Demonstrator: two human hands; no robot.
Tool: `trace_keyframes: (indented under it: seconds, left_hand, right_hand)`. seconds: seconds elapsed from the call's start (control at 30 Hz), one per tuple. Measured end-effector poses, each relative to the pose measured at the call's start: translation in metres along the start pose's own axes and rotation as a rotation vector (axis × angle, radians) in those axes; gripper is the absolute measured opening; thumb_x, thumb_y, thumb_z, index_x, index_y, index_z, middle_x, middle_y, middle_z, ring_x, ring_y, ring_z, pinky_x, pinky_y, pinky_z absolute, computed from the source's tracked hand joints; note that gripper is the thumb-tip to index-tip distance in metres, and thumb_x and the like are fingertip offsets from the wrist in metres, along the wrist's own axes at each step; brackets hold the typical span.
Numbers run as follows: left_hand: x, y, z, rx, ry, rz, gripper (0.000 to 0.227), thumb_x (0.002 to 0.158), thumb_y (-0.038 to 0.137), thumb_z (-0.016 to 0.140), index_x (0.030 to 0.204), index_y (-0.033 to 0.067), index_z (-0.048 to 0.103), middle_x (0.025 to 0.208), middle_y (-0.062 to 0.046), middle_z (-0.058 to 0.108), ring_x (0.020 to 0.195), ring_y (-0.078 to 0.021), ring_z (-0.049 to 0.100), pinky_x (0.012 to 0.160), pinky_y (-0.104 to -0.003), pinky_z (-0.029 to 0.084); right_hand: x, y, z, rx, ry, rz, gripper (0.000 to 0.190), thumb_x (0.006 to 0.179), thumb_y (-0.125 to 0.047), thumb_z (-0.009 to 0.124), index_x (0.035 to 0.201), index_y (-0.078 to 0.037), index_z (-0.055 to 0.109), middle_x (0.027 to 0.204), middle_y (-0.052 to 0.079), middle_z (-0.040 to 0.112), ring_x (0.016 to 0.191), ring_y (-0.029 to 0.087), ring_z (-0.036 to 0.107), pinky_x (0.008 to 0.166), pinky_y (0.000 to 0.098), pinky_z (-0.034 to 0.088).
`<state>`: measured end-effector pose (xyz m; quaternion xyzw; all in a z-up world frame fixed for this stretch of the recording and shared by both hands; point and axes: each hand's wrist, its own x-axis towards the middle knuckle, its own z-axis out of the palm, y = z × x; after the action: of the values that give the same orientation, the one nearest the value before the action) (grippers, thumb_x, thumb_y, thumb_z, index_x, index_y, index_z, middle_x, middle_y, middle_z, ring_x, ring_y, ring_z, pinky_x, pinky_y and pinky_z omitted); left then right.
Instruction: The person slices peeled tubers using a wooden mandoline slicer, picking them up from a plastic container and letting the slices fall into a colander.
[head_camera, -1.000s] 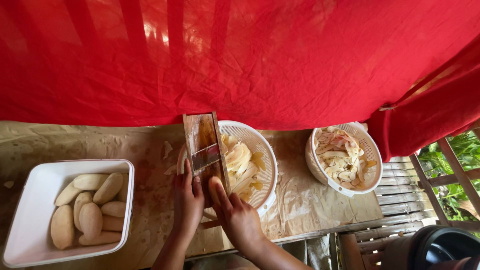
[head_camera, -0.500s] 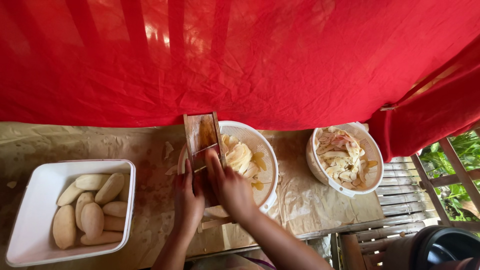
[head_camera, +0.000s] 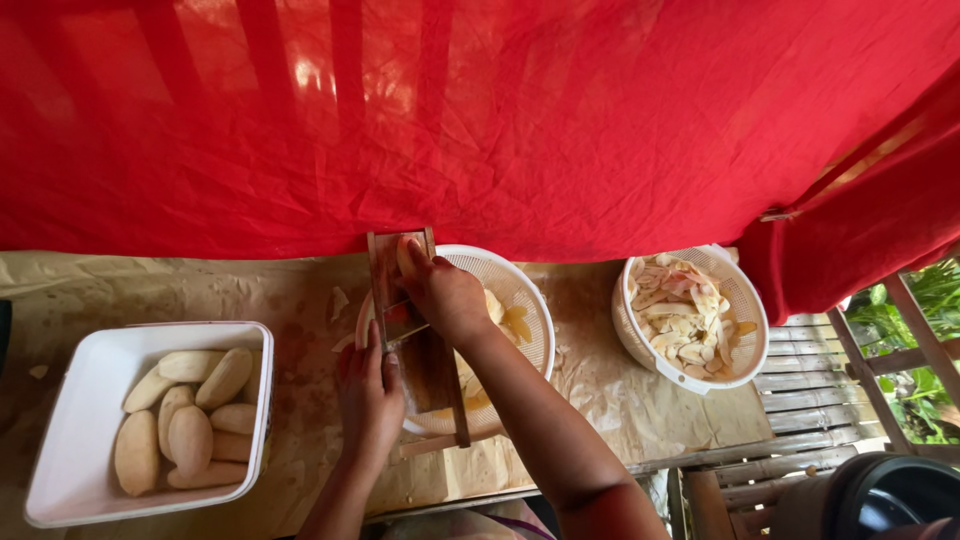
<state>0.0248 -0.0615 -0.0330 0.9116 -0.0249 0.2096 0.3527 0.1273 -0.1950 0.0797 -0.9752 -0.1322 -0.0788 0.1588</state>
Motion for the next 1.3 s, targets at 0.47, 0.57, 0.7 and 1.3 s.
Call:
trace_keyframes:
  seconds: [0.47, 0.57, 0.7, 1.3]
  left_hand:
    - [0.054, -0.008, -0.099, -0.071, -0.546, -0.539, 0.063, 0.114, 0.023, 0.048, 0.174, 0.0236, 0.031, 0.096, -0.017, 0.07, 0.064, -0.0236, 0.056, 0.053, -0.041, 0.051]
    - [0.056, -0.018, -0.106, -0.319, -0.346, -0.312, 0.059, 0.103, 0.023, 0.051, 0.159, 0.0141, 0.035, 0.13, -0.013, 0.066, 0.075, -0.0149, 0.064, 0.066, -0.031, 0.054]
    - [0.056, -0.025, -0.103, -0.386, -0.29, -0.156, 0.054, 0.108, 0.022, 0.052, 0.158, 0.0088, 0.04, 0.133, -0.021, 0.068, 0.109, -0.0159, 0.066, 0.089, -0.031, 0.05]
    - [0.021, -0.043, -0.08, -0.447, -0.251, -0.066, 0.053, 0.109, 0.023, 0.054, 0.159, 0.0097, 0.041, 0.121, -0.017, 0.07, 0.092, -0.011, 0.064, 0.077, -0.028, 0.052]
  right_hand:
    - [-0.066, 0.051, 0.042, 0.21, -0.048, 0.169, 0.021, 0.101, -0.027, 0.064, 0.114, -0.017, 0.077, 0.116, 0.006, 0.071, 0.101, 0.021, 0.068, 0.083, 0.034, 0.06]
    - [-0.06, 0.037, 0.043, 0.054, -0.097, 0.014, 0.033, 0.095, -0.026, 0.069, 0.125, -0.013, 0.072, 0.134, 0.011, 0.059, 0.129, 0.03, 0.052, 0.11, 0.0472, 0.044]
    - [-0.045, 0.019, 0.047, -0.048, -0.071, 0.006, 0.042, 0.089, -0.031, 0.073, 0.122, -0.006, 0.067, 0.146, 0.019, 0.044, 0.144, 0.036, 0.031, 0.118, 0.0549, 0.025]
    - [-0.073, 0.088, 0.053, 0.932, -0.042, 0.273, 0.026, 0.091, -0.022, 0.079, 0.11, -0.006, 0.077, 0.102, 0.009, 0.08, 0.092, 0.021, 0.073, 0.083, 0.0319, 0.059]
